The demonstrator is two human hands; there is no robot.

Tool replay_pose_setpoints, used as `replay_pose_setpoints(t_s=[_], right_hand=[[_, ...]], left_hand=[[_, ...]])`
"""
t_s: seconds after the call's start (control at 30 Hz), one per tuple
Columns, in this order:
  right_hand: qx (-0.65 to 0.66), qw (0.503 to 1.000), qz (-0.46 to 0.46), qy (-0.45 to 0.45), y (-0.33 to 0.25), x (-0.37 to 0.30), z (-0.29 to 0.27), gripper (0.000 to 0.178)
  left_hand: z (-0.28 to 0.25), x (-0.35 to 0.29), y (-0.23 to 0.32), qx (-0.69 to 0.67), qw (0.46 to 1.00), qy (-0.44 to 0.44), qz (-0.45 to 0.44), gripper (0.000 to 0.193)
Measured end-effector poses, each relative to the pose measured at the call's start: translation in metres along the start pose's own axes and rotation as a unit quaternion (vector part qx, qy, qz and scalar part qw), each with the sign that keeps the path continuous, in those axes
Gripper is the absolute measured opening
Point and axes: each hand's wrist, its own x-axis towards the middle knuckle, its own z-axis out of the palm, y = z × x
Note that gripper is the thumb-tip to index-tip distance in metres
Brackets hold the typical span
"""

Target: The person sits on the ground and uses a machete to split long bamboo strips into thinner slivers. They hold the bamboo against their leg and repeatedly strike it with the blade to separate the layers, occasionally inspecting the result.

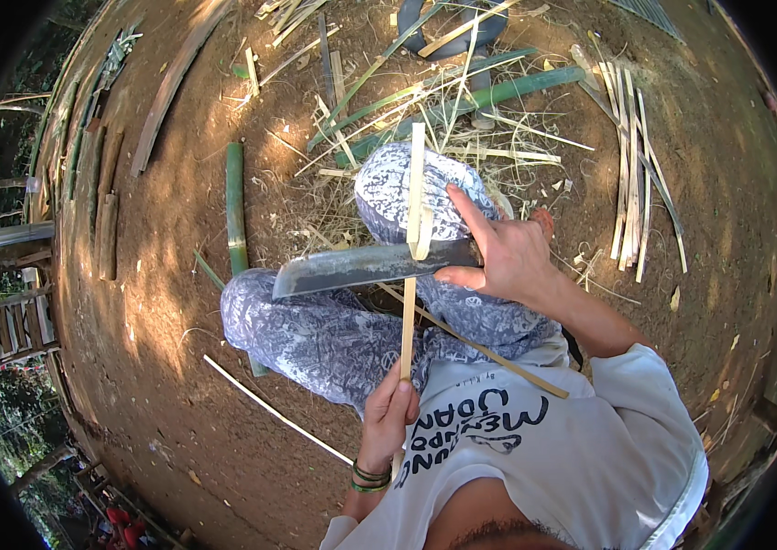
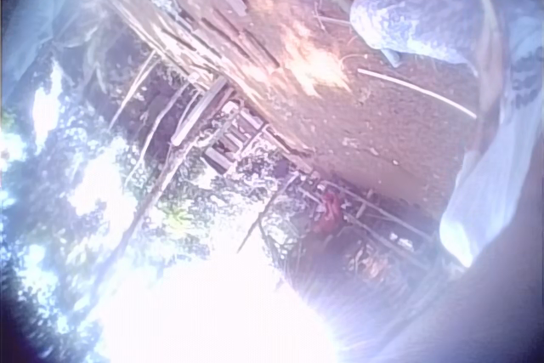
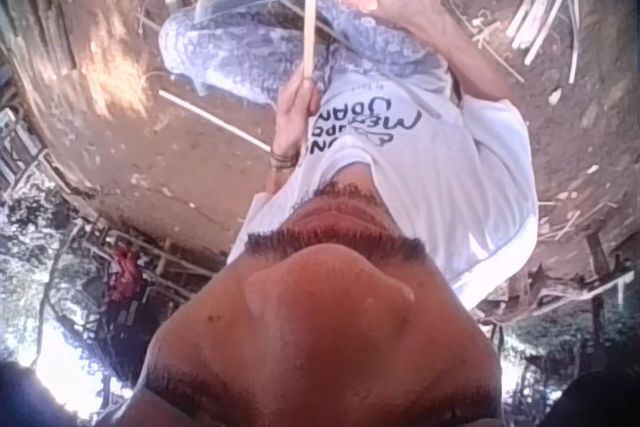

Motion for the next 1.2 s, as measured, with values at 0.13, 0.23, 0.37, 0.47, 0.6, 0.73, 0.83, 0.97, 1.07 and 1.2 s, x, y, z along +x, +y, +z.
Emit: replay_pose_setpoints(t_s=[0.13, 0.23, 0.37, 0.47, 0.6, 0.73, 0.83, 0.97, 1.07, 1.2], right_hand=[[-0.017, 0.999, 0.024, 0.017, 0.003, 0.001, 0.001, 0.099], [0.001, 0.997, 0.071, 0.031, 0.014, 0.006, 0.003, 0.089], [0.062, 0.989, 0.135, 0.026, 0.027, 0.009, 0.003, 0.078], [0.120, 0.982, 0.139, 0.041, 0.031, 0.008, -0.001, 0.067], [0.307, 0.923, 0.227, 0.050, 0.028, 0.003, -0.005, 0.054], [0.430, 0.880, 0.190, 0.065, 0.010, 0.007, -0.018, 0.051], [0.477, 0.856, 0.197, 0.022, 0.000, 0.018, -0.030, 0.050], [0.496, 0.852, 0.168, 0.005, -0.007, 0.032, -0.041, 0.047], [0.526, 0.840, 0.131, 0.014, -0.011, 0.045, -0.052, 0.026], [0.607, 0.786, 0.116, 0.020, -0.004, 0.052, -0.052, 0.025]], left_hand=[[-0.011, -0.016, -0.010, 0.041, 0.999, 0.008, 0.000, 0.044], [-0.023, -0.039, -0.027, 0.015, 0.999, 0.017, -0.030, 0.042], [-0.040, -0.079, -0.056, 0.033, 0.995, 0.049, -0.079, 0.041], [-0.051, -0.090, -0.069, -0.033, 0.997, 0.049, -0.052, 0.041], [-0.049, -0.067, -0.058, -0.007, 0.999, 0.042, -0.030, 0.039], [-0.043, -0.040, -0.042, -0.011, 1.000, 0.008, 0.016, 0.043], [-0.039, -0.032, -0.032, -0.007, 1.000, -0.013, 0.024, 0.042], [-0.034, -0.022, -0.016, 0.021, 0.998, -0.059, 0.018, 0.043], [-0.025, -0.017, 0.000, 0.049, 0.998, -0.035, 0.014, 0.042], [-0.029, -0.009, 0.008, 0.036, 0.998, 0.013, 0.039, 0.036]])
